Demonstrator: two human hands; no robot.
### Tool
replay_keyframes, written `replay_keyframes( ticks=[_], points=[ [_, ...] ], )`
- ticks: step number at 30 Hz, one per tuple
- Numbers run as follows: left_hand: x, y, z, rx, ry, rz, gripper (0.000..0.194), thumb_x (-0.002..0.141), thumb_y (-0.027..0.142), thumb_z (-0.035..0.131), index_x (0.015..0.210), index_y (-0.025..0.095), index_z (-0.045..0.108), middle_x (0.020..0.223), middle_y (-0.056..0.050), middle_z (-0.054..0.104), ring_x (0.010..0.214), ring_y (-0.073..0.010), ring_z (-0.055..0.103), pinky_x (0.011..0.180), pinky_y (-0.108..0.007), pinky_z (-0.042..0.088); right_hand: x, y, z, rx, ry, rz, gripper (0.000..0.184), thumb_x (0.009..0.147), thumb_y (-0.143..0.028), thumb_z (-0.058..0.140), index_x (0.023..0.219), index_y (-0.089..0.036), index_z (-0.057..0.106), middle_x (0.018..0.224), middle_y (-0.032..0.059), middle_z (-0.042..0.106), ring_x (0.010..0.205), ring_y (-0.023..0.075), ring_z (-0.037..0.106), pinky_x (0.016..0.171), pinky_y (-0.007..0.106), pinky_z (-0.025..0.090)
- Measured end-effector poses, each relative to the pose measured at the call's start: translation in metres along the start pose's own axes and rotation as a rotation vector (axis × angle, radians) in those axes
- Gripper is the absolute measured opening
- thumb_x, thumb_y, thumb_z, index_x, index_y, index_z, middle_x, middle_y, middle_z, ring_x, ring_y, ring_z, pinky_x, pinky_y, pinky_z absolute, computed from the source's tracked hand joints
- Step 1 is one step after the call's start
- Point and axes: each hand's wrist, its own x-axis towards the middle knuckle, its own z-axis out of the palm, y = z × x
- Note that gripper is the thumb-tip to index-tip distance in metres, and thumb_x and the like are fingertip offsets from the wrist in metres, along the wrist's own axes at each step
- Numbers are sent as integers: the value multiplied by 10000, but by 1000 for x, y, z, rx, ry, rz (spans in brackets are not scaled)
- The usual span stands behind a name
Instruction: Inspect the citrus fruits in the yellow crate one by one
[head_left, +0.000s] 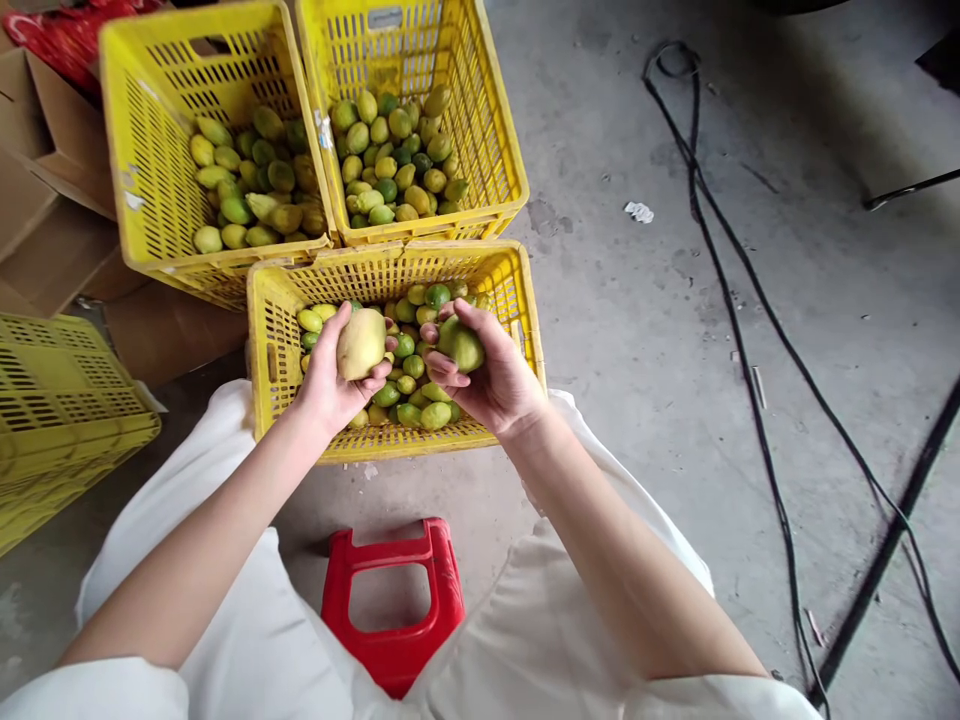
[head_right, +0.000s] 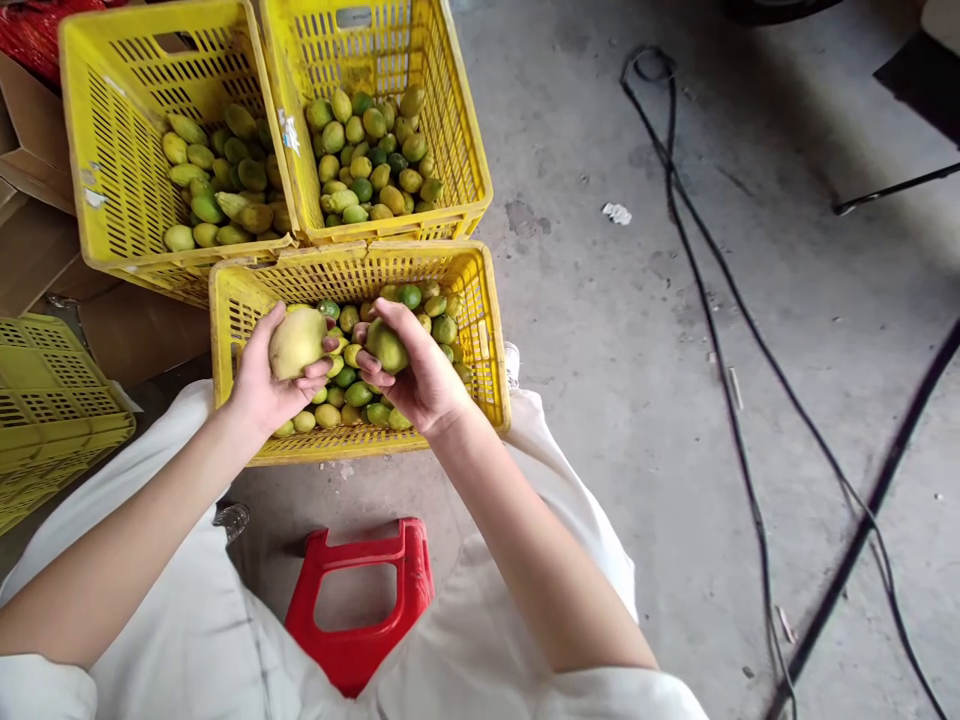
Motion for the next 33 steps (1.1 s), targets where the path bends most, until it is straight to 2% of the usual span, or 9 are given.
replay_keyframes(
  ticks=[4, 8, 11, 14, 16, 19, 23, 28, 33],
  points=[
    [1, 2, 3, -36, 57, -59, 457, 1007, 475, 299, 969, 150, 618, 691, -51, 613, 450, -114, 536, 345, -185, 385, 7, 0, -7, 27, -17, 54, 250, 933, -437, 540, 805, -223, 567, 699, -20, 588, 468, 81, 455, 348, 161, 347],
    [2, -1, 4, -69, 107, 24, 324, 963, 431, 510, 1127, 166, 598, 918, -82, 707, 786, -201, 713, 651, -297, 598, 9, 3, -10, 103, 46, 38, 181, 953, -373, 509, 954, -227, 615, 843, 21, 684, 731, 164, 652, 569, 262, 577],
    [3, -4, 2, -45, 82, 143, 260, 889, 339, 657, 1097, 193, 605, 1026, -68, 719, 981, -212, 711, 828, -319, 592, 8, 3, -5, 123, 80, -29, 131, 908, -266, 571, 1034, -258, 604, 948, 17, 712, 946, 198, 685, 769, 352, 632],
    [1, -5, 0, 25, 29, 176, 109, 851, 227, 669, 947, 200, 624, 909, -27, 720, 869, -172, 711, 772, -274, 578, 5, 3, 2, 116, 130, -92, 273, 825, -84, 593, 1020, -274, 597, 914, -38, 700, 910, 134, 685, 789, 260, 619],
    [-2, -4, 0, 48, -41, 145, 33, 846, 196, 633, 874, 199, 617, 802, -1, 695, 742, -141, 684, 711, -257, 566, 4, 4, 3, 78, 143, -78, 282, 792, -44, 612, 969, -263, 599, 844, -62, 675, 774, 92, 663, 647, 165, 579],
    [-6, -1, 2, 58, -122, 85, 91, 850, 258, 603, 827, 172, 623, 679, -3, 635, 611, -124, 627, 635, -250, 549, 5, 5, -1, 11, 101, 37, 66, 855, -204, 636, 837, -227, 577, 713, -51, 621, 551, 70, 551, 397, 121, 418],
    [-6, 3, 4, 46, -20, -16, 320, 868, 458, 594, 739, 165, 603, 622, -32, 593, 613, -181, 653, 597, -304, 574, 8, 6, -11, 93, 48, 197, 284, 962, -357, 451, 737, -203, 528, 599, -8, 570, 431, 84, 440, 308, 144, 311],
    [-7, 4, 4, 46, 69, -57, 216, 856, 365, 588, 882, 157, 637, 838, -92, 702, 904, -275, 717, 757, -411, 621, 8, 5, -11, 212, 104, 168, 281, 996, -347, 379, 888, -206, 597, 740, 25, 657, 601, 136, 601, 458, 213, 515],
    [-8, 0, 2, 202, -12, 19, 187, 737, 170, 675, 920, 160, 642, 934, -75, 722, 883, -223, 715, 685, -294, 600, 1, 1, -6, 174, 107, 58, 168, 922, -266, 498, 1035, -237, 619, 893, 21, 718, 905, 202, 694, 762, 345, 624]
  ],
)
